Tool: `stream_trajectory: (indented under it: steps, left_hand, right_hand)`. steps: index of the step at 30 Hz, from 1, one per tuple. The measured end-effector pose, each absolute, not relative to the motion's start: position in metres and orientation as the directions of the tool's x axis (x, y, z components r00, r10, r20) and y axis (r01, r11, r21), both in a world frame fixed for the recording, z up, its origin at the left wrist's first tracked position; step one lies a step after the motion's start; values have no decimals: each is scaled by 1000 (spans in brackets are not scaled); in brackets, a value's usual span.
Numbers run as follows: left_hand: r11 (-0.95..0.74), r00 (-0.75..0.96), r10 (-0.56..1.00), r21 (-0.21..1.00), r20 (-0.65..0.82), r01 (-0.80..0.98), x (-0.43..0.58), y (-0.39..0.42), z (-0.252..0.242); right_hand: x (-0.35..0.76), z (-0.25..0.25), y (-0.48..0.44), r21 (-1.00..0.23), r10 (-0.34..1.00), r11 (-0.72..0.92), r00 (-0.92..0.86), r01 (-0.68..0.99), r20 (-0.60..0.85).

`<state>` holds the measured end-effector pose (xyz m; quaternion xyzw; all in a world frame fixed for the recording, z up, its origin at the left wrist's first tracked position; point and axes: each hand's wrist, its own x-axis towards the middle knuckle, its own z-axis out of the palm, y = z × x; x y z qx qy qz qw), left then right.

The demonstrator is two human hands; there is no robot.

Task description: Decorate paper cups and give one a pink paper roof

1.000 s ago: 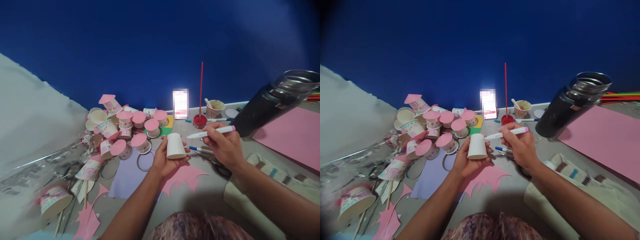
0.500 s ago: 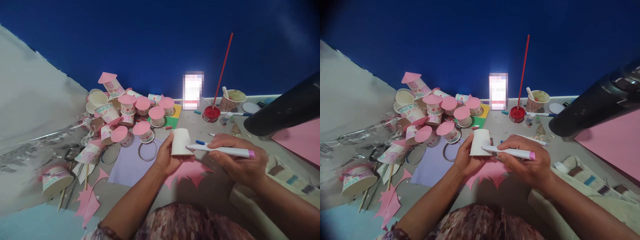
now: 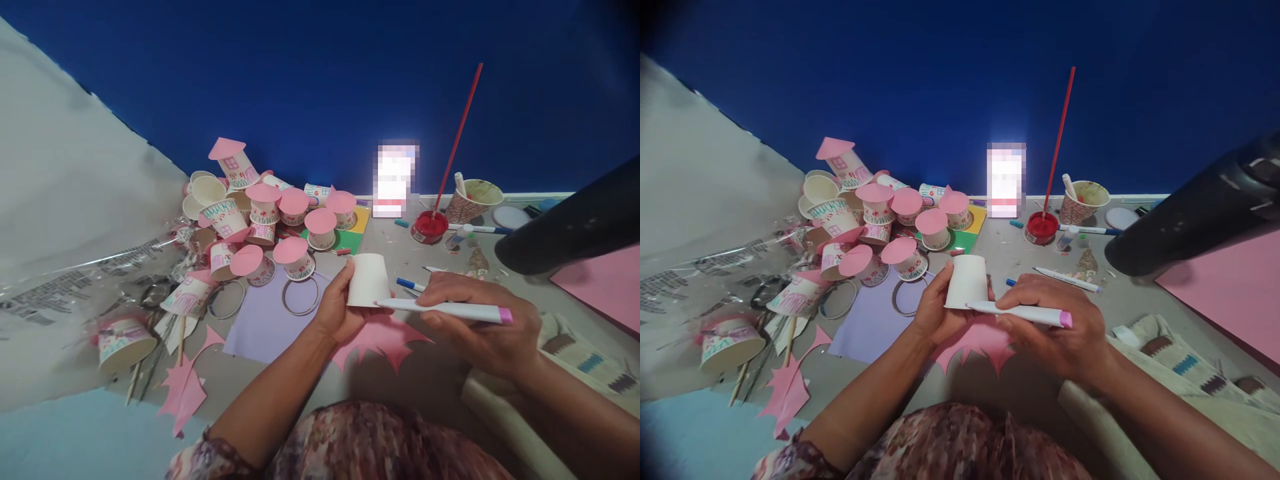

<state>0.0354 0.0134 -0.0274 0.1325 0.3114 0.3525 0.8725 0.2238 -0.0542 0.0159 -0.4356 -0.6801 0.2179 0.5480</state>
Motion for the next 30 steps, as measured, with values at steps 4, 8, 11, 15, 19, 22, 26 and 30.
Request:
stream_trajectory:
  steps: [4,8,11,15,19,22,26,30]
  left_hand:
    - [718,551,696,446,-460,-534,36,12,-25]
    - [715,535,698,431,-475,-550,36,11,-24]
    - [719,548,695,432,-465,-545,36,12,-25]
    - [712,555,702,445,-447,-543,37,11,-27]
    - [711,534,702,422,-471,-563,38,9,-23]
    - [711,528,702,423,-478,-562,38,8,-21]
    - [709,550,705,459,-448,-535,38,8,-21]
    - [702,540,712,448,-449,-553,38,7,-22]
  right_hand:
    - [222,15,-55,-776,837,515,-18,365,547]
    - [223,14,-56,-764,829,507,15,399,559]
    - [225,17,-56,-748,824,515,-4,419,566]
    - [225,22,-53,-681,778,587,-72,437,624]
    - [223,23,-51,-647,756,596,-60,476,652]
    - [223,24,-52,-679,778,570,-38,462,627]
    - [224,26,-53,-667,774,592,-90,453,626]
    - [223,25,-52,-642,755,598,-66,480,653]
